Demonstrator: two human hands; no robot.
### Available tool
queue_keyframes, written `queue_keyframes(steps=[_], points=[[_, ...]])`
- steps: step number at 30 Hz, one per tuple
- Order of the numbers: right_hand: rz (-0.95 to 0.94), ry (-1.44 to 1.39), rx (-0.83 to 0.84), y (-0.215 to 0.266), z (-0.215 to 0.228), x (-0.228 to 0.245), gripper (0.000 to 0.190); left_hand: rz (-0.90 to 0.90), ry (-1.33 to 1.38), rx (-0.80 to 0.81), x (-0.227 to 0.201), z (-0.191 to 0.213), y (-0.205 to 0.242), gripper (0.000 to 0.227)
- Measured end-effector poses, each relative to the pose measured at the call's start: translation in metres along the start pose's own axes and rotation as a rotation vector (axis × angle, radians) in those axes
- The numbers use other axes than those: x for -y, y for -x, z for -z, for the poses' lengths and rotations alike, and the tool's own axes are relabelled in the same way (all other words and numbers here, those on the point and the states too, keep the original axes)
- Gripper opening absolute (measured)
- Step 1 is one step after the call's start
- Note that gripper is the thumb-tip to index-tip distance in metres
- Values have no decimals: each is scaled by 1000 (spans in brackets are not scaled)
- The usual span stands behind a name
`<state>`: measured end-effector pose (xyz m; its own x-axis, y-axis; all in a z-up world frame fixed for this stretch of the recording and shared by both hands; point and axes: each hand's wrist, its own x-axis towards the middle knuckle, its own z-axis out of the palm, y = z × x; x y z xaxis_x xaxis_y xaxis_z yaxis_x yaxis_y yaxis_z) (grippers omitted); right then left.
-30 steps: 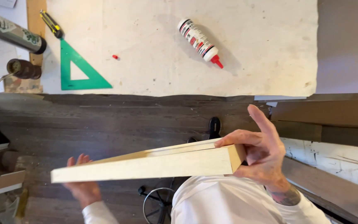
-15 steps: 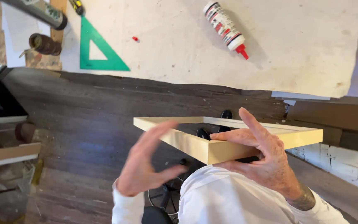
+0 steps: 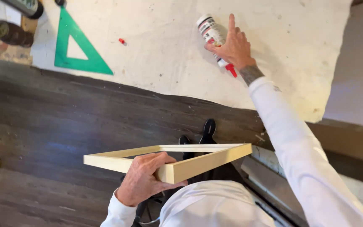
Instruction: The person applies wood glue to the mitered ends of wooden frame pieces and presses them together to form corners. They repeat this process for multiple joints, holding each connection while the glue sets, and then place the assembled frame onto a canvas-covered surface.
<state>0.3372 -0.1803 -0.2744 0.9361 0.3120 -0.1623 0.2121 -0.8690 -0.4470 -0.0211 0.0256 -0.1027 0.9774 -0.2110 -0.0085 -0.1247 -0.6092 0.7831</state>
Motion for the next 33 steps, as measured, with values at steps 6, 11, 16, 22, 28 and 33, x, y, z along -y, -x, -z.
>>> queue_keyframes(steps=[6, 11, 16, 22, 28, 33], points=[[-21, -356, 30, 4, 2, 14, 106, -15, -81, -2, 2, -10, -17, 44], [28, -1259, 57, 121, 107, 83, 25, -42, -124, 29, -10, -10, -32, 49], [292, -1971, 167, 215, 165, 141, 78, -121, -212, -104, -28, -10, -45, 50], [196, -1748, -93, 236, 170, 151, 64, -126, -219, -144, -53, -10, -55, 54], [157, -1548, -340, 244, 181, 175, 59, -81, -224, -177, -58, -16, -57, 54], [84, -1635, -307, 244, 183, 167, 58, -72, -284, -186, -64, -20, -56, 55]])
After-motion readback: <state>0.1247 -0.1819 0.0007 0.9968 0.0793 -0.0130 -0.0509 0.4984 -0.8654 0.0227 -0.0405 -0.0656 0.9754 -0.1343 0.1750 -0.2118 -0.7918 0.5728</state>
